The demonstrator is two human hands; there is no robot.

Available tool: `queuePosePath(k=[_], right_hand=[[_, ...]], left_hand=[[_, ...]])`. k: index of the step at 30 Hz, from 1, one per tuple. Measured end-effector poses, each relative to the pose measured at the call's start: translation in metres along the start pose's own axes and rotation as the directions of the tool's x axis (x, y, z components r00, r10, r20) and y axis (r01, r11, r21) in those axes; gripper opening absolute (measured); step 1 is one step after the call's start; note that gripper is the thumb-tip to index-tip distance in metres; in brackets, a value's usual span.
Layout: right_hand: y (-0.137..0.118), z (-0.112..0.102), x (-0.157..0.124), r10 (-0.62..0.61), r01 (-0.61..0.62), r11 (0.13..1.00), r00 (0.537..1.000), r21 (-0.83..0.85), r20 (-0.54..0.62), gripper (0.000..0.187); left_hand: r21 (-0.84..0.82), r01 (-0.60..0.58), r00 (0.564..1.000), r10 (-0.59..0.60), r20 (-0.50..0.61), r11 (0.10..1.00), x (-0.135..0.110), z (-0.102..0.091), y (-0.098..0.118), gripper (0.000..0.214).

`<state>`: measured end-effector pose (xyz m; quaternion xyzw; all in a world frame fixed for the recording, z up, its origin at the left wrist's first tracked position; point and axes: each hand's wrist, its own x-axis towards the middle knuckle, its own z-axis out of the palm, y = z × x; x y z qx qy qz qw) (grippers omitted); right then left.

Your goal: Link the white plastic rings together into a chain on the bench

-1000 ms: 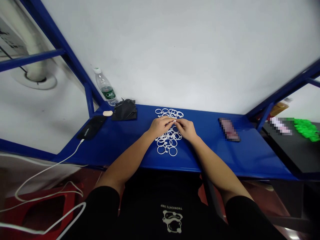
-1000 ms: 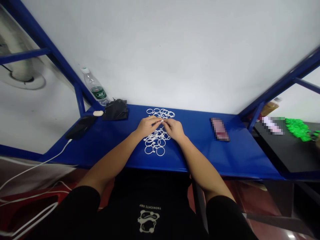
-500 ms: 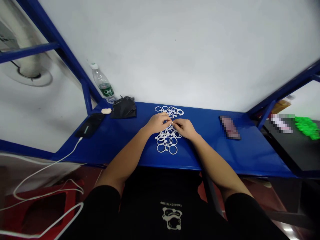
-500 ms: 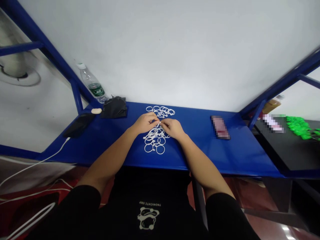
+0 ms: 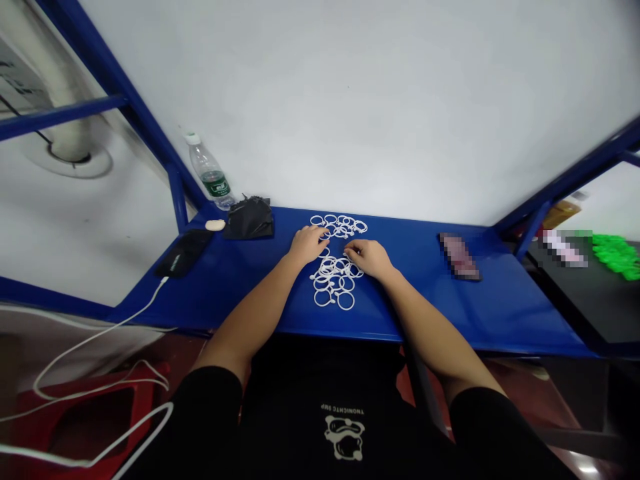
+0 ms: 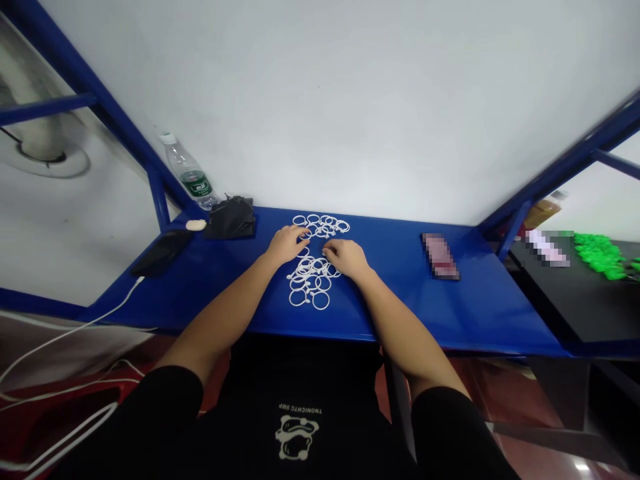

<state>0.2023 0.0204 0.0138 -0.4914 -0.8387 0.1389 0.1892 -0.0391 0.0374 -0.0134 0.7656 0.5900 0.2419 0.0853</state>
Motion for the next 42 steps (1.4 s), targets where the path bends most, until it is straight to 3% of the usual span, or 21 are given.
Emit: queuePosePath(k=[7, 12, 17, 20, 24, 27, 30, 33, 36, 42], right_hand=[[0.0, 0.0, 0.0, 0.004, -0.004, 1.0, 1.0, 0.002, 0.016, 0.02], [0.001, 0.001, -0.001, 0.025, -0.025, 0.999, 1.0, 0.021, -0.006, 0.022], [0.003, 0.004, -0.001, 0.037, -0.033, 0.996, 0.998, 0.077, -0.046, 0.029], [0.006, 0.006, -0.001, 0.042, -0.014, 0.976, 0.991, 0.216, -0.127, 0.036], [0.011, 0.006, 0.004, 0.142, 0.003, 0.828, 0.966, 0.56, -0.216, 0.062], [0.012, 0.005, 0.008, 0.154, 0.019, 0.68, 0.974, 0.733, -0.168, 0.065], [0.01, 0.006, 0.008, 0.092, 0.026, 0.609, 0.99, 0.793, -0.103, 0.055], [0.007, 0.008, 0.006, 0.084, 0.03, 0.597, 0.992, 0.802, -0.099, 0.048], [0.007, 0.01, 0.003, 0.067, 0.062, 0.657, 0.988, 0.752, -0.14, 0.043], [0.005, 0.009, -0.002, -0.007, 0.157, 0.804, 0.967, 0.574, -0.255, 0.034]], left_hand=[[0.059, -0.008, 0.999, 0.005, 0.052, 0.998, -0.001, -0.002, 0.008, 0.026], [-0.081, -0.052, 0.984, 0.037, -0.177, 0.995, 0.001, 0.003, 0.006, 0.034], [-0.212, -0.209, 0.895, 0.099, -0.435, 0.955, 0.001, 0.005, 0.007, 0.031], [-0.223, -0.344, 0.851, 0.203, -0.483, 0.912, -0.003, 0.004, 0.015, 0.032], [-0.21, -0.508, 0.809, 0.38, -0.448, 0.835, -0.012, 0.004, 0.033, 0.041], [-0.224, -0.571, 0.786, 0.448, -0.427, 0.789, -0.019, 0.006, 0.045, 0.053], [-0.24, -0.581, 0.785, 0.458, -0.418, 0.777, -0.022, 0.009, 0.049, 0.054], [-0.231, -0.547, 0.8, 0.422, -0.427, 0.804, -0.021, 0.009, 0.047, 0.044], [-0.218, -0.507, 0.826, 0.398, -0.399, 0.834, -0.02, 0.006, 0.045, 0.029], [-0.201, -0.397, 0.88, 0.309, -0.36, 0.896, -0.018, 0.005, 0.046, 0.022]])
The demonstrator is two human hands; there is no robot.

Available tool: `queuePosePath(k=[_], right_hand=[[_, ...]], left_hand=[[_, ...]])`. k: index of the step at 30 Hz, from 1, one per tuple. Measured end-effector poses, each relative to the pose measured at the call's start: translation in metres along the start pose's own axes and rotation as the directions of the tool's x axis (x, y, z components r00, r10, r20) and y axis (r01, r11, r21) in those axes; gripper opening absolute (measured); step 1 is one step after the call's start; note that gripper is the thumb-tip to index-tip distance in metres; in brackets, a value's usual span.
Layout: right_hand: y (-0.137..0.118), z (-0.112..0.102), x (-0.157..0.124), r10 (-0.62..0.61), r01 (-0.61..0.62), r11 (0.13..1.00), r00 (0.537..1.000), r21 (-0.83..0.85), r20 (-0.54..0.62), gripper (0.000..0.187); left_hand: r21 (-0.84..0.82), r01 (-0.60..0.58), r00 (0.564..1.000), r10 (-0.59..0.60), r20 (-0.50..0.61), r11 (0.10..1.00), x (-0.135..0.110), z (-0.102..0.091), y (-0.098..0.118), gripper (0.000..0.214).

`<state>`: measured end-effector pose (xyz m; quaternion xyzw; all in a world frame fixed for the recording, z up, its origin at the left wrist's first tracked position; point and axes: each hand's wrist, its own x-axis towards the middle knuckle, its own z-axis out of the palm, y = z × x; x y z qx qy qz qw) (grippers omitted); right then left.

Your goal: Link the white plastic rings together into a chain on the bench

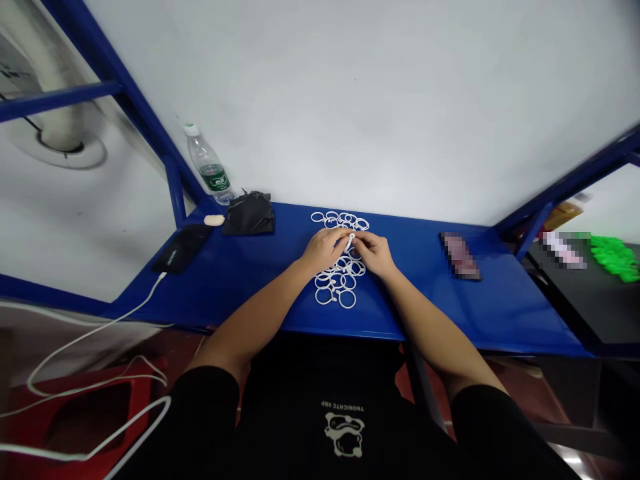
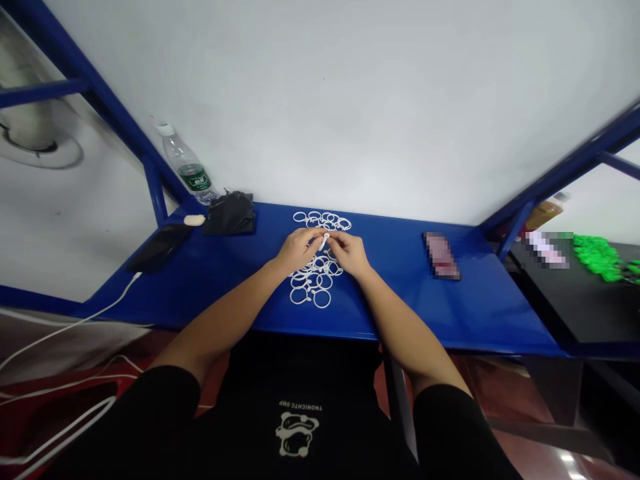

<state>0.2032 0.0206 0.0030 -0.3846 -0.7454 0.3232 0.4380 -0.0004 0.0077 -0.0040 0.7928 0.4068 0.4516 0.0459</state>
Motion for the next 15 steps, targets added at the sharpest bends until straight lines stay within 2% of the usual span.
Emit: queuePosePath(k=[7, 12, 15], right_hand=[[-0.006, -0.002, -0.001, -0.103, 0.106, 0.977, 0.994, -0.184, 0.028, 0.032], [0.004, -0.006, 0.003, -0.048, 0.07, 0.948, 0.996, -0.31, 0.078, 0.032], [0.02, -0.015, 0.011, -0.023, 0.027, 0.914, 1.0, -0.404, 0.014, 0.032]], left_hand=[[-0.031, -0.009, 1.0, 0.008, -0.011, 0.999, 0.001, -0.002, -0.004, 0.013], [-0.042, -0.013, 0.999, 0.014, 0.032, 0.999, 0.002, -0.002, -0.009, 0.008], [-0.016, -0.037, 0.994, 0.038, 0.105, 0.999, 0.004, -0.002, -0.011, 0.009]])
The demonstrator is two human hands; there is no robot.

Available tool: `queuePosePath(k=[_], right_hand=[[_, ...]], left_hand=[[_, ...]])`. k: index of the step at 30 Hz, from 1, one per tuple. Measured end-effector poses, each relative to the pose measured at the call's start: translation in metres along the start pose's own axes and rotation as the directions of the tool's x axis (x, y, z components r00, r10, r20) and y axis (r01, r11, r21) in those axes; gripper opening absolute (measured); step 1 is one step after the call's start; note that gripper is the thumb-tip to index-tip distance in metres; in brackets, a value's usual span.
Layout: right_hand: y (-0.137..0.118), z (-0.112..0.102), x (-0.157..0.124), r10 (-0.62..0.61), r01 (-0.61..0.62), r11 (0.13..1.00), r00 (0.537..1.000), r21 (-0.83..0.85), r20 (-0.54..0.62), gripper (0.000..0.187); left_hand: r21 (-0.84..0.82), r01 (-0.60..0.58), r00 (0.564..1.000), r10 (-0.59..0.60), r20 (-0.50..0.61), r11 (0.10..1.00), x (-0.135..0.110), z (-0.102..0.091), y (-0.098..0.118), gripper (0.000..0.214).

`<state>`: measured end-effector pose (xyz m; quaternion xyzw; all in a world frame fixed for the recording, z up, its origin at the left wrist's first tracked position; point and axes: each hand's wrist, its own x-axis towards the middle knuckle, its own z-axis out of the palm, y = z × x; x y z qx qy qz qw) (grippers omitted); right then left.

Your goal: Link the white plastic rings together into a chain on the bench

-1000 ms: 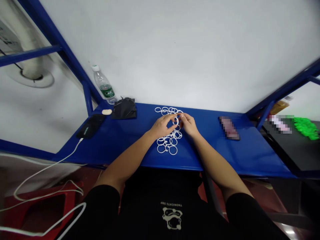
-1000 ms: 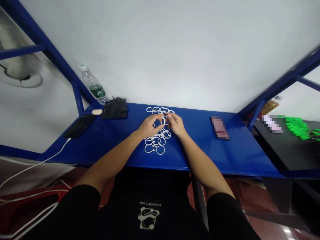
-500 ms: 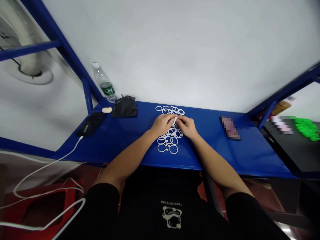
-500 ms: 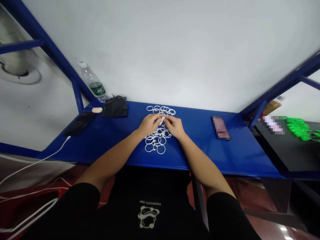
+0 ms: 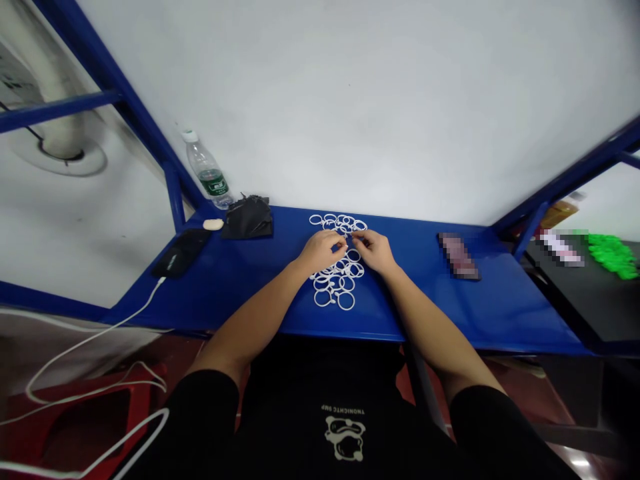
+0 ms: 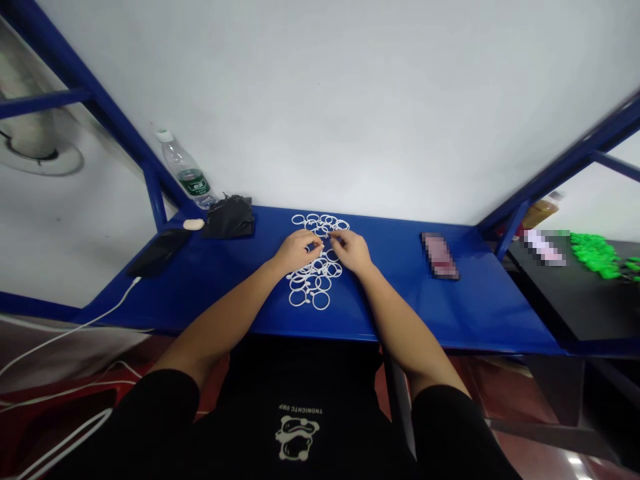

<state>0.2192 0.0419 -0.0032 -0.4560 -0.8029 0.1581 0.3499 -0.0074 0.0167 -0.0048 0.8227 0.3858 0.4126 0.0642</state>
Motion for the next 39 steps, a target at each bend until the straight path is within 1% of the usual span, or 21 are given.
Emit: queuePosePath(k=[1, 3, 5, 7, 9, 11, 14, 16, 19, 22, 24, 25, 29, 31, 36, 39], right_hand=[[0.008, -0.001, 0.003, 0.026, -0.028, 0.998, 0.999, -0.048, -0.033, 0.034], [0.022, -0.002, 0.009, 0.052, -0.057, 0.987, 0.998, -0.151, -0.04, 0.037], [0.034, -0.001, 0.013, 0.092, -0.097, 0.966, 0.995, -0.24, -0.03, 0.044], [0.04, 0.003, 0.014, 0.149, -0.142, 0.94, 0.989, -0.31, -0.001, 0.047], [0.042, 0.006, 0.014, 0.183, -0.164, 0.919, 0.983, -0.359, 0.018, 0.04], [0.041, 0.007, 0.012, 0.195, -0.174, 0.909, 0.981, -0.38, 0.018, 0.028], [0.04, 0.006, 0.011, 0.194, -0.181, 0.916, 0.981, -0.358, 0.0, 0.019], [0.038, 0.005, 0.011, 0.164, -0.164, 0.933, 0.986, -0.321, -0.028, 0.019], [0.029, 0.004, 0.012, 0.101, -0.124, 0.96, 0.99, -0.252, -0.102, 0.022], [0.013, 0.004, 0.009, 0.023, -0.048, 0.986, 0.987, -0.157, -0.157, 0.023], [0.001, 0.003, 0.005, -0.033, 0.02, 0.995, 0.989, -0.094, -0.145, 0.025], [-0.005, 0.003, 0.002, -0.054, 0.045, 0.996, 0.99, -0.073, -0.13, 0.027], [-0.022, 0.003, -0.006, -0.111, 0.11, 0.993, 0.993, -0.036, -0.04, 0.033], [-0.025, 0.004, -0.008, -0.107, 0.107, 0.994, 0.994, -0.012, -0.032, 0.034], [-0.024, 0.003, -0.008, -0.048, 0.054, 0.993, 0.997, 0.101, -0.056, 0.032], [-0.024, 0.002, -0.009, -0.085, 0.089, 0.986, 0.996, 0.141, -0.029, 0.031]], left_hand=[[0.001, -0.017, 1.0, 0.017, 0.022, 1.0, 0.0, 0.0, 0.0, 0.01], [-0.014, -0.048, 0.997, 0.049, 0.054, 0.999, 0.0, -0.001, 0.001, 0.01], [-0.054, -0.064, 0.993, 0.069, 0.097, 0.997, -0.001, -0.002, 0.004, 0.009], [-0.108, -0.051, 0.981, 0.07, 0.182, 0.993, -0.002, -0.002, 0.008, 0.008], [-0.148, -0.025, 0.96, 0.065, 0.272, 0.989, -0.004, -0.001, 0.012, 0.009], [-0.168, 0.001, 0.951, 0.051, 0.306, 0.986, -0.004, 0.0, 0.015, 0.012], [-0.175, 0.052, 0.961, -0.001, 0.278, 0.983, -0.004, 0.002, 0.016, 0.013], [-0.155, 0.07, 0.971, -0.032, 0.235, 0.985, -0.004, 0.002, 0.014, 0.012], [-0.099, 0.096, 0.989, -0.083, 0.125, 0.99, -0.003, 0.004, 0.007, 0.013], [-0.059, 0.15, 0.989, -0.149, 0.023, 0.987, -0.003, 0.005, -0.001, 0.026], [-0.049, 0.146, 0.989, -0.146, -0.006, 0.988, -0.003, 0.006, -0.005, 0.033], [-0.043, 0.129, 0.992, -0.129, -0.009, 0.991, -0.003, 0.006, -0.006, 0.032], [0.01, 0.043, 0.999, -0.043, 0.012, 0.999, -0.002, 0.004, -0.006, 0.017], [0.038, 0.015, 1.0, -0.016, 0.021, 0.999, -0.002, 0.003, -0.006, 0.019], [0.099, -0.028, 0.999, 0.023, 0.048, 0.995, -0.002, -0.001, -0.005, 0.024], [0.126, -0.049, 0.997, 0.041, 0.071, 0.991, -0.002, -0.002, -0.005, 0.027]])
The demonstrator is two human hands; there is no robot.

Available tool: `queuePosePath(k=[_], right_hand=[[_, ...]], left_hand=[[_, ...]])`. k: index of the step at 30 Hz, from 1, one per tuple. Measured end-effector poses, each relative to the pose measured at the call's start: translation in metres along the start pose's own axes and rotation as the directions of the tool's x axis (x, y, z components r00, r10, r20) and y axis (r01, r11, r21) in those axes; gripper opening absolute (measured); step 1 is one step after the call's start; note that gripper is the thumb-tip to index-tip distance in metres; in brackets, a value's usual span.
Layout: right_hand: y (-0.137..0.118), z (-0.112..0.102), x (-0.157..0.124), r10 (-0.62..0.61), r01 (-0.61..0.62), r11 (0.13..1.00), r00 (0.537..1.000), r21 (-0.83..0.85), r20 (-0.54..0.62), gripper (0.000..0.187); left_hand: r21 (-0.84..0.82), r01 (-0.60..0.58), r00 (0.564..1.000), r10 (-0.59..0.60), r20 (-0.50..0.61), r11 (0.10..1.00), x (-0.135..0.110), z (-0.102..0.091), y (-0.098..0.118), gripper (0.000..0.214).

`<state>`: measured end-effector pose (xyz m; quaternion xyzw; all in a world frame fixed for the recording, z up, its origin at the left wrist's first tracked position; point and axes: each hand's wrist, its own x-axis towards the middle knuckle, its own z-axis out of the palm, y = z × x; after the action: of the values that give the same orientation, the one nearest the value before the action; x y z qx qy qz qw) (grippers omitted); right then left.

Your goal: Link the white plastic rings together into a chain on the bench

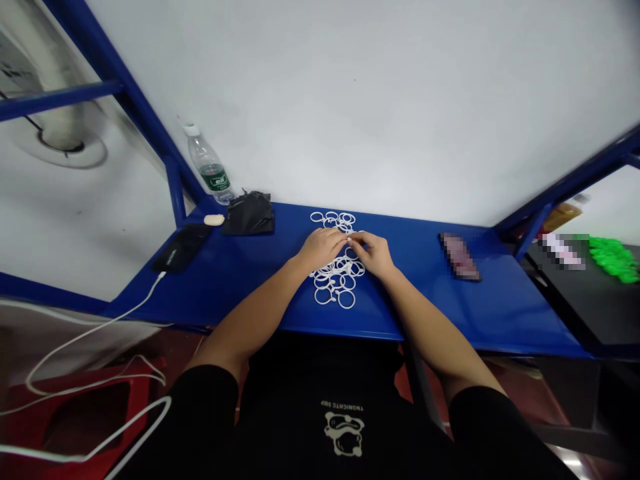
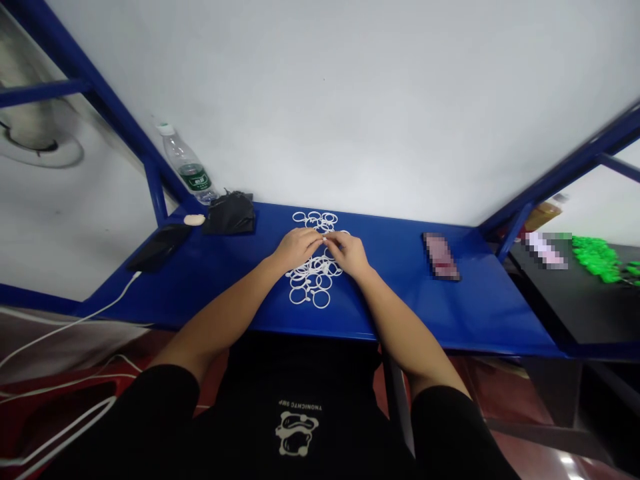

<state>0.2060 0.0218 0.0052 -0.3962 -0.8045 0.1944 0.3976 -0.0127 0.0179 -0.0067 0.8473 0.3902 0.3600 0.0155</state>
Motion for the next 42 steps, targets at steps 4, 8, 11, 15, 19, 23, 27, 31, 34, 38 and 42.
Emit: queuePosePath(k=[4, 8, 11, 15, 19, 23, 27, 31, 34, 38, 42], right_hand=[[-0.002, -0.002, -0.001, 0.004, -0.004, 1.0, 1.0, -0.006, 0.018, 0.031], [-0.005, -0.003, -0.001, 0.019, -0.019, 1.0, 0.999, 0.001, 0.047, 0.031], [-0.011, -0.004, -0.001, -0.007, 0.008, 1.0, 0.999, -0.01, 0.037, 0.031], [-0.022, -0.009, -0.003, -0.15, 0.16, 0.986, 0.972, -0.042, 0.184, 0.031], [-0.017, -0.015, 0.0, -0.16, 0.179, 0.978, 0.973, -0.111, 0.166, 0.032], [0.009, -0.019, 0.009, 0.034, -0.004, 0.959, 0.994, -0.282, 0.1, 0.029], [0.028, -0.018, 0.015, 0.229, -0.144, 0.893, 0.961, -0.426, 0.156, 0.03], [0.028, -0.013, 0.016, 0.301, -0.19, 0.87, 0.936, -0.454, 0.185, 0.041], [0.025, -0.013, 0.016, 0.359, -0.253, 0.861, 0.917, -0.44, 0.174, 0.053], [0.025, -0.015, 0.016, 0.39, -0.261, 0.834, 0.902, -0.486, 0.184, 0.036], [0.024, -0.015, 0.015, 0.315, -0.21, 0.86, 0.936, -0.466, 0.158, 0.02]], left_hand=[[0.021, -0.032, 0.999, 0.032, 0.007, 0.999, 0.0, 0.0, 0.002, 0.029], [0.032, -0.057, 0.998, 0.058, -0.015, 0.998, 0.001, 0.001, 0.005, 0.028], [-0.016, -0.05, 0.996, 0.049, -0.069, 0.999, 0.001, -0.002, 0.002, 0.029], [-0.109, 0.081, 0.975, -0.102, -0.198, 0.991, 0.002, -0.012, -0.009, 0.041], [-0.146, 0.244, 0.957, -0.262, -0.126, 0.959, 0.001, -0.01, -0.019, 0.03], [-0.109, 0.288, 0.952, -0.272, 0.141, 0.951, 0.001, -0.001, -0.018, 0.013], [-0.119, 0.297, 0.934, -0.263, 0.241, 0.947, 0.0, 0.0, -0.008, 0.013], [-0.182, 0.321, 0.912, -0.252, 0.323, 0.929, 0.002, -0.002, 0.006, 0.015], [-0.225, 0.338, 0.907, -0.253, 0.336, 0.914, 0.004, -0.002, 0.012, 0.018], [-0.241, 0.345, 0.929, -0.293, 0.226, 0.907, 0.005, -0.002, 0.008, 0.02], [-0.206, 0.36, 0.93, -0.331, 0.162, 0.91, 0.003, -0.002, 0.001, 0.019]])
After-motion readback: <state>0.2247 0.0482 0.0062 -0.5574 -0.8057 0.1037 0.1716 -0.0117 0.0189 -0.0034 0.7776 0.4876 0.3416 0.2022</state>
